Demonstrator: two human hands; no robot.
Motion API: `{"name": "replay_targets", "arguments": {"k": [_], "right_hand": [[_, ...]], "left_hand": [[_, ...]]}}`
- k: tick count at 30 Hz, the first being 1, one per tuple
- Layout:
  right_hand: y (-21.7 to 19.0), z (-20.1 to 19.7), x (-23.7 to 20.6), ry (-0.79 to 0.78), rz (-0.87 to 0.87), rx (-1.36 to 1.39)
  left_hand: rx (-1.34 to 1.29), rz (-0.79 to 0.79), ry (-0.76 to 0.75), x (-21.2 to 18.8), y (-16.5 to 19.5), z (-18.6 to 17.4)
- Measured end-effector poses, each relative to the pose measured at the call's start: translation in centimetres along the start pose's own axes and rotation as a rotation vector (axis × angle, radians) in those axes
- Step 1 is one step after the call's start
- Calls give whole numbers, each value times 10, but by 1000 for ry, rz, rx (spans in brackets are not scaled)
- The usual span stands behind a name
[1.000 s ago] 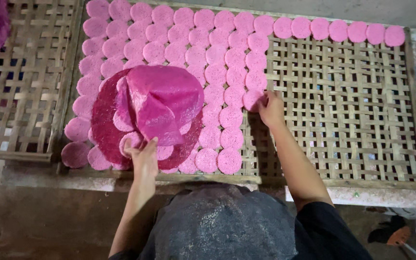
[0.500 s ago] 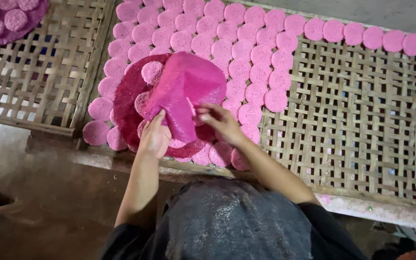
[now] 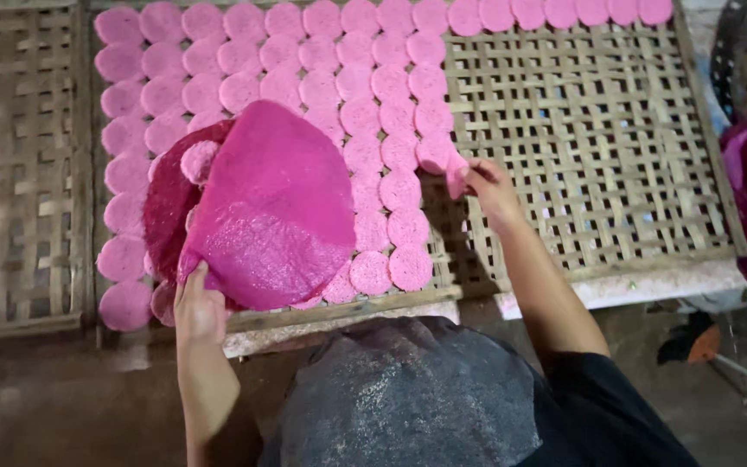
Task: The person peels round pink rice cakes one at a time off a magenta plastic sheet and places them in rows on woven bamboo drying trays. They occasionally lift and reposition the plastic sheet to reach remaining cakes and continue filling the tray.
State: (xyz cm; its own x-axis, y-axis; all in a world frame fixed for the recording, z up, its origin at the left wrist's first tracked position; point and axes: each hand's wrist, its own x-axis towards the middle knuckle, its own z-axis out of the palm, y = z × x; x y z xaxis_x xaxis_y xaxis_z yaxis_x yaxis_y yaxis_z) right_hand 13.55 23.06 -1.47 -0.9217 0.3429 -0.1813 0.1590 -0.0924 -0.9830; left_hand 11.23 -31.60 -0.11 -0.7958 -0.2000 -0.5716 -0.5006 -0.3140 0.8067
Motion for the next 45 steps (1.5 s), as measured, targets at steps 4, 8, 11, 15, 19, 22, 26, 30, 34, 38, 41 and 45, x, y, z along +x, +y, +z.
{"name": "replay_targets", "arguments": {"k": [4, 8, 11, 15, 19, 22, 26, 30, 34, 38, 41, 45], "right_hand": [[7, -9, -5, 12, 107, 59], [17, 11, -9, 88, -56, -384], [20, 24, -14, 197, -222, -756], [14, 38, -26, 296, -324, -917], [-22, 69, -47, 577, -555, -1233], [-63, 98, -65, 144, -80, -564], [-92, 107, -90, -365, -922, -203], [-92, 11, -51, 121, -586, -549], [-92, -233, -8, 436, -307, 190], [-90, -475, -76, 879, -544, -45], [-90, -579, -127, 1116, -444, 517], [-82, -639, -160, 1369, -581, 660]], "left_hand": [[-48, 48, -81, 4, 3, 2], [-66, 75, -144, 14, 3, 5], [-69, 67, -235, 13, 10, 8], [233, 152, -272, -4, 27, 22], [353, 304, -147, -31, 37, 52], [664, 718, -239, -52, 31, 99], [1515, 1426, -573, -99, -26, 207], [807, 1130, -940, -166, -86, 283], [794, 1090, -798, -195, -120, 317], [896, 1027, -604, -186, -139, 305], [912, 910, -499, -179, -148, 288], [877, 726, -400, -181, -149, 280]]}}
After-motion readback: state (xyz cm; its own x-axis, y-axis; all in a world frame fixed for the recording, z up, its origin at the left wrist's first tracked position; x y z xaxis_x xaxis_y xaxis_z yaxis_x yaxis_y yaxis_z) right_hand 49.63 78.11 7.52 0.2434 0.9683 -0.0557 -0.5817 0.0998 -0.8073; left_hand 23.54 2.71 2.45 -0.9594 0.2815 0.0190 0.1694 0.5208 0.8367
